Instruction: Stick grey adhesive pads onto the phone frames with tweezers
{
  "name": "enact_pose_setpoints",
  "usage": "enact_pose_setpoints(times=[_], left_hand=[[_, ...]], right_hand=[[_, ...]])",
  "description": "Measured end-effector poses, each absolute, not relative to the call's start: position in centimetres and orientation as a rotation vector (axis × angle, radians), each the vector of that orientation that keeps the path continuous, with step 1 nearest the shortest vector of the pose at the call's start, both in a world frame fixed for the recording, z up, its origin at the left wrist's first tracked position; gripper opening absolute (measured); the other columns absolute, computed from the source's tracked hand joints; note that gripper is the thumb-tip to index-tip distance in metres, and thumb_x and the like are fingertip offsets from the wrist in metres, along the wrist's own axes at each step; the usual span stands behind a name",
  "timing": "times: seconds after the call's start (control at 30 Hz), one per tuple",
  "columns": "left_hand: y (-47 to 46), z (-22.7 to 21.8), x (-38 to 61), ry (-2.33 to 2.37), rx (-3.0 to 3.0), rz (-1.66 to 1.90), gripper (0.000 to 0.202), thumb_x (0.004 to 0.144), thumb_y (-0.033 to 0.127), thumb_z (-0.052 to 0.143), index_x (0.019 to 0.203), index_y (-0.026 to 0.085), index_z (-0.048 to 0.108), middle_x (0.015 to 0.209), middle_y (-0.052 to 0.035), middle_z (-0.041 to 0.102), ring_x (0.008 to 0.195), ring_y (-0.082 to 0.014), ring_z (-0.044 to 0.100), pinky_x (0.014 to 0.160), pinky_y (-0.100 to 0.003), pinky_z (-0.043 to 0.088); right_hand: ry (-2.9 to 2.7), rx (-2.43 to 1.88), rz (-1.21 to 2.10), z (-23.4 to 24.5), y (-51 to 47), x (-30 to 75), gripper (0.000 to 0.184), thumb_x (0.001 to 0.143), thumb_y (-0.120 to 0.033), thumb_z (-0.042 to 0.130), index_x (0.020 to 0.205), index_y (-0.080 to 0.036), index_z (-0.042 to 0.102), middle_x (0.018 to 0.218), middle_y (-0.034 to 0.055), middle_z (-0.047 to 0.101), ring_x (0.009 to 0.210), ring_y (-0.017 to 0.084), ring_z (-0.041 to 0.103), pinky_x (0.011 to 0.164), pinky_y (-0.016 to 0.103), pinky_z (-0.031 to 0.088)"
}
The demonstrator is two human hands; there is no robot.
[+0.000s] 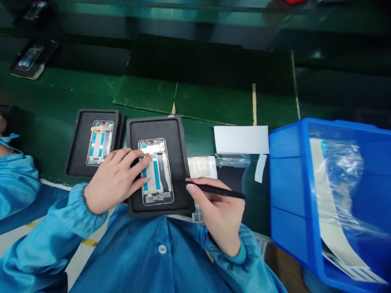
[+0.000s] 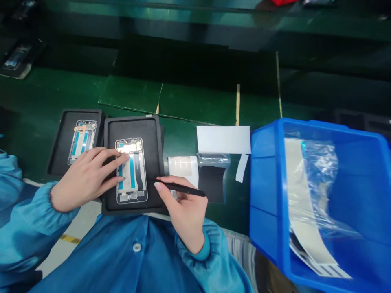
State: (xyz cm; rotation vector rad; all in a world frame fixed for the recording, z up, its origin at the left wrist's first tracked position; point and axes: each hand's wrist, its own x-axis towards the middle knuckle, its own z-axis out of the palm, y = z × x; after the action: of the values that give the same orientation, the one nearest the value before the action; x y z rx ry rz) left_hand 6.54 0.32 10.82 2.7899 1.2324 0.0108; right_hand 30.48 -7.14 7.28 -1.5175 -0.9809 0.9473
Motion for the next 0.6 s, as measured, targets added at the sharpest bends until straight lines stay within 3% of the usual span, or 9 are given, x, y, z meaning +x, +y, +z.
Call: enact_pose_setpoints(times=[0.33, 0.5, 0.6], left_hand=[[0.1, 10.5, 5.3, 1.168, 2.758, 0.154, 0.037, 0.096, 0.035, 0.056, 0.128, 0.021, 0.067, 0.137, -0.0124, 0.059, 0.125, -0.0327, 0.053, 0.105, -0.054, 0.050], [-1.1, 9.3, 5.0, 1.227, 2.678, 0.300, 0.041, 0.096, 0.036, 0.057, 0.133, 0.020, 0.062, 0.140, -0.0124, 0.056, 0.126, -0.0324, 0.052, 0.105, -0.052, 0.048], [-2.8, 8.4, 5.3, 1.627, 2.365, 0.598, 0.048, 0.095, 0.035, 0.058, 0.138, 0.016, 0.054, 0.127, -0.0153, 0.058, 0.116, -0.0284, 0.057, 0.098, -0.045, 0.052]], right_hand=[[-0.946, -1.507, 0.963, 6.6, -8.0, 31.2, 0.011, 0.076, -0.025, 0.084, 0.085, -0.023, 0.078, 0.083, 0.0053, 0.080, 0.078, 0.025, 0.077, 0.073, 0.037, 0.065], [-0.885, -1.520, 0.888, 5.1, -8.4, 31.9, 0.017, 0.075, -0.022, 0.085, 0.089, -0.021, 0.076, 0.086, 0.0062, 0.080, 0.074, 0.023, 0.077, 0.070, 0.035, 0.064], [-0.857, -1.450, 0.842, 4.7, -8.2, 31.5, 0.015, 0.076, -0.020, 0.084, 0.088, -0.022, 0.076, 0.086, 0.0053, 0.080, 0.082, 0.025, 0.079, 0.078, 0.037, 0.064]])
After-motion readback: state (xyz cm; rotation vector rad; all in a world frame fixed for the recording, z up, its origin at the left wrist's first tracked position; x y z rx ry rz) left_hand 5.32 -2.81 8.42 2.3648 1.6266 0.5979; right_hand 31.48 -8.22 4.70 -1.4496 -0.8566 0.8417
